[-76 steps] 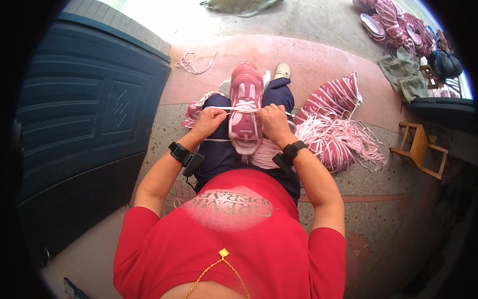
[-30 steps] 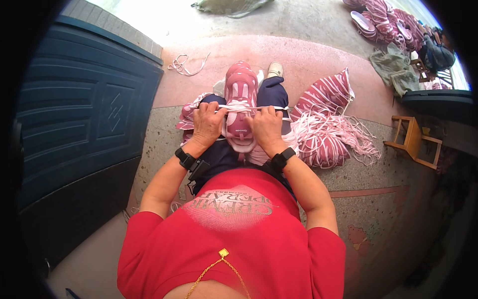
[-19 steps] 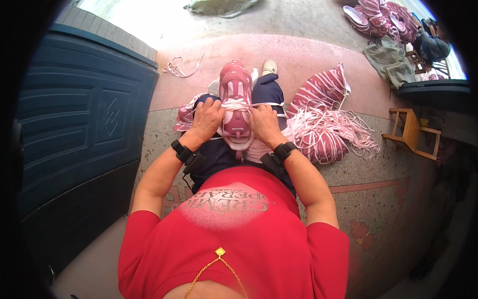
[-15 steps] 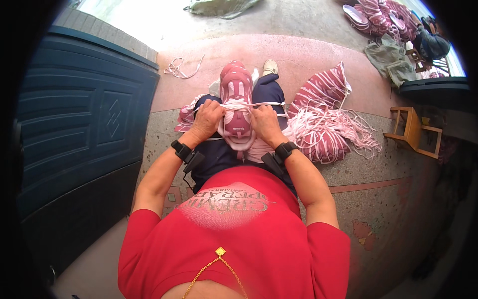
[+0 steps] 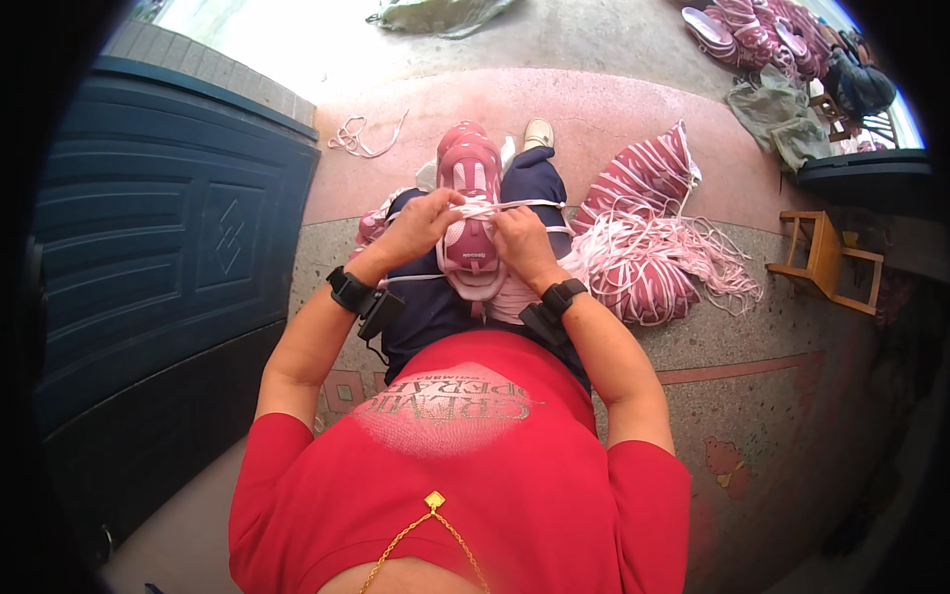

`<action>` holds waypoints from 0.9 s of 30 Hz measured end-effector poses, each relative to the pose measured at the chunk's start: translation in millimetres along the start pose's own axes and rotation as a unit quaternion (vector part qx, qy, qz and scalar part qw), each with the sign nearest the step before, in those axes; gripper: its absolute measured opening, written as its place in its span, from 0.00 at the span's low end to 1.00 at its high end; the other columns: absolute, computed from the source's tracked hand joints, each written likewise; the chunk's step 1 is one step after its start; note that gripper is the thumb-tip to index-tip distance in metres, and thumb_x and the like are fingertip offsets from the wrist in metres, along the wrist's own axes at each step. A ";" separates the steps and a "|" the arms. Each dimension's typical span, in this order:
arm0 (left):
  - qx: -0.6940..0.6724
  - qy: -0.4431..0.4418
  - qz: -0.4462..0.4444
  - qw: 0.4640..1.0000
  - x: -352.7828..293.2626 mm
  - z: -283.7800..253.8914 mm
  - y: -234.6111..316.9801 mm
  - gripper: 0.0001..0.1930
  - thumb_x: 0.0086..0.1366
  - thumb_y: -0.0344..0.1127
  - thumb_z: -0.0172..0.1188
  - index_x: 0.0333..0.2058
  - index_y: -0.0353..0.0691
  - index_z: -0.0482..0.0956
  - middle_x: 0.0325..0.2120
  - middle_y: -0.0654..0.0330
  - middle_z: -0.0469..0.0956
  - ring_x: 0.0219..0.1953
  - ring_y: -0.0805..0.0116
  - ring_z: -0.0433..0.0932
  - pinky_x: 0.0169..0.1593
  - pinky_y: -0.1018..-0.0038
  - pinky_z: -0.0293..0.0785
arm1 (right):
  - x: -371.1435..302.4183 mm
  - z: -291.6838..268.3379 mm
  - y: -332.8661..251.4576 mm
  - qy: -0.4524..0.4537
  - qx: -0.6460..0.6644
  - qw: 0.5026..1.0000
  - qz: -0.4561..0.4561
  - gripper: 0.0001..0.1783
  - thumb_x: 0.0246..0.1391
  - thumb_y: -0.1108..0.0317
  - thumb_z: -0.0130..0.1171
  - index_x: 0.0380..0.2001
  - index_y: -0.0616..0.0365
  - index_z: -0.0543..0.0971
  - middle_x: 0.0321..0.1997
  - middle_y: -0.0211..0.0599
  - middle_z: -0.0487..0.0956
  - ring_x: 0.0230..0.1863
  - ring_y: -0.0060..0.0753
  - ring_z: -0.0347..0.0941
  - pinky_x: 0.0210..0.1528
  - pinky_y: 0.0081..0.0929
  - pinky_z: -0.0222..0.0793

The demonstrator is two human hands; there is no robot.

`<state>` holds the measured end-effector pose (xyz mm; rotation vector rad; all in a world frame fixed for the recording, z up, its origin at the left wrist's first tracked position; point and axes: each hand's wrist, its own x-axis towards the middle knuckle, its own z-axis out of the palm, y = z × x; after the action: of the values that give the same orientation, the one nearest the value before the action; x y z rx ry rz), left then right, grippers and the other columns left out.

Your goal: The person sits on the floor and repeatedly threads a long pink shoelace through the eyelets of a pink sneaker held on their lap. They pull the lace taut, adjust the loops, and continue lacing the same shoe throughout the clip.

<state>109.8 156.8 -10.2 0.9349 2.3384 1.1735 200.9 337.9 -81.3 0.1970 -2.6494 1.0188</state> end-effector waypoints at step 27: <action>0.359 -0.214 -0.116 0.901 26.5 15.0 27.5 0.09 0.52 0.34 0.55 0.27 0.35 0.81 0.27 0.46 0.79 0.34 0.49 0.80 0.36 0.59 0.76 | 21.7 -32.4 -8.2 0.050 0.273 0.934 0.224 0.11 0.56 0.66 0.56 0.34 0.64 0.71 0.21 0.40 0.73 0.25 0.30 0.71 0.28 0.30 0.67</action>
<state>110.4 195.9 2.5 0.9601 2.4121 -0.0378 189.4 353.1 -46.3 -0.3556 -2.2998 1.8455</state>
